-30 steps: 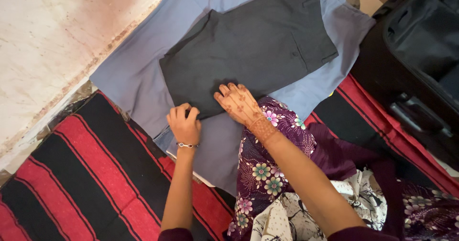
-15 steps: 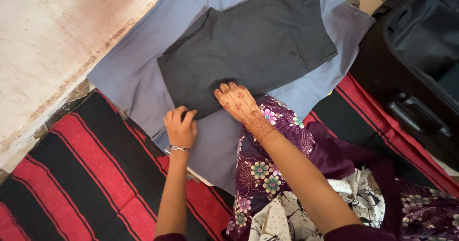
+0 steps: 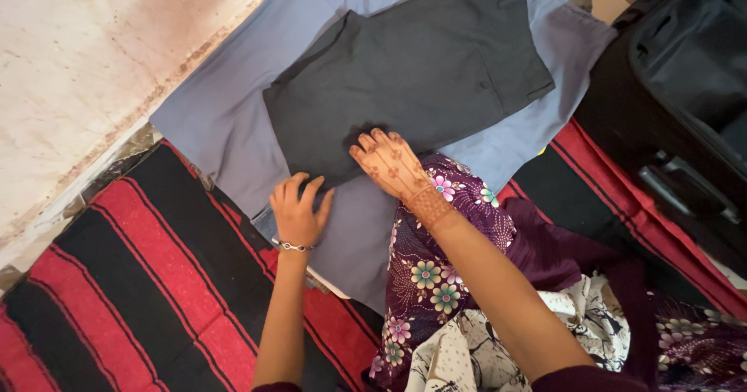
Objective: The person folds several pairs of trousers and a shirt by hand before placing them into a suitcase.
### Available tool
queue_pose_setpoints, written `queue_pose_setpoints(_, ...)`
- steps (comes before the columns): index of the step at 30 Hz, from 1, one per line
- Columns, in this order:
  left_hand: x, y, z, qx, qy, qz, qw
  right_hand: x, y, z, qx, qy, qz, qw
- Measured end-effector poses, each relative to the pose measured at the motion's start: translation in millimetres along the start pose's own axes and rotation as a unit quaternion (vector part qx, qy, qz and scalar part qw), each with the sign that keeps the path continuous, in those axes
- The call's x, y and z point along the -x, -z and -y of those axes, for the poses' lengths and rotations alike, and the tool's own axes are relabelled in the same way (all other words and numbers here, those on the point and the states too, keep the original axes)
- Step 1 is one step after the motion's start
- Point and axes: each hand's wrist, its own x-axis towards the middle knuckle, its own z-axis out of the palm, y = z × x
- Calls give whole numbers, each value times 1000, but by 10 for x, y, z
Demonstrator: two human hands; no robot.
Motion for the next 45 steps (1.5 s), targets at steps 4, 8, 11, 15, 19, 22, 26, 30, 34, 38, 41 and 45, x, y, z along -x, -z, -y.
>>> queue_pose_setpoints(4, -22, 20, 24, 6, 32, 13, 999, 27, -49, -39, 0, -22, 36, 999)
queue_pose_setpoints(8, -99, 3, -10, 3, 57, 3, 998, -1, 11, -53, -2, -37, 57, 998)
queue_pose_setpoints(11, -144, -36, -1, -15, 29, -4, 999, -71, 115, -74, -37, -23, 50, 998)
queue_pose_setpoints(15, -93, -96, 32, -35, 2, -6, 999, -79, 204, -82, -28, 1, -43, 999)
queue_pose_setpoints(19, -28, -230, 100, -73, -42, -40, 996, -46, 40, -59, 19, -12, -10, 1000)
queue_pose_setpoints(22, 43, -249, 117, -82, -46, -33, 995, -19, -79, -26, 11, -24, 66, 997)
queue_pose_setpoints(26, 71, -252, 64, -118, -27, -28, 992, -20, -94, -36, 11, -10, 75, 997)
queue_pose_setpoints(30, 48, -216, -78, -152, 31, 1, 988, -7, -34, -34, -2, 10, 48, 999)
queue_pose_setpoints(34, -100, -40, -354, -127, 134, 49, 982, 12, -68, -57, -12, 18, 53, 998)
queue_pose_setpoints(38, -361, 2, -531, -2, 160, -18, 987, 15, -151, -88, -46, 23, 10, 999)
queue_pose_setpoints(41, -572, -228, -337, 39, 165, -59, 984, 32, -128, -67, -59, 9, 10, 998)
queue_pose_setpoints(45, -1080, -767, 528, 10, 249, -84, 965, 30, -41, -48, -82, 11, 15, 996)
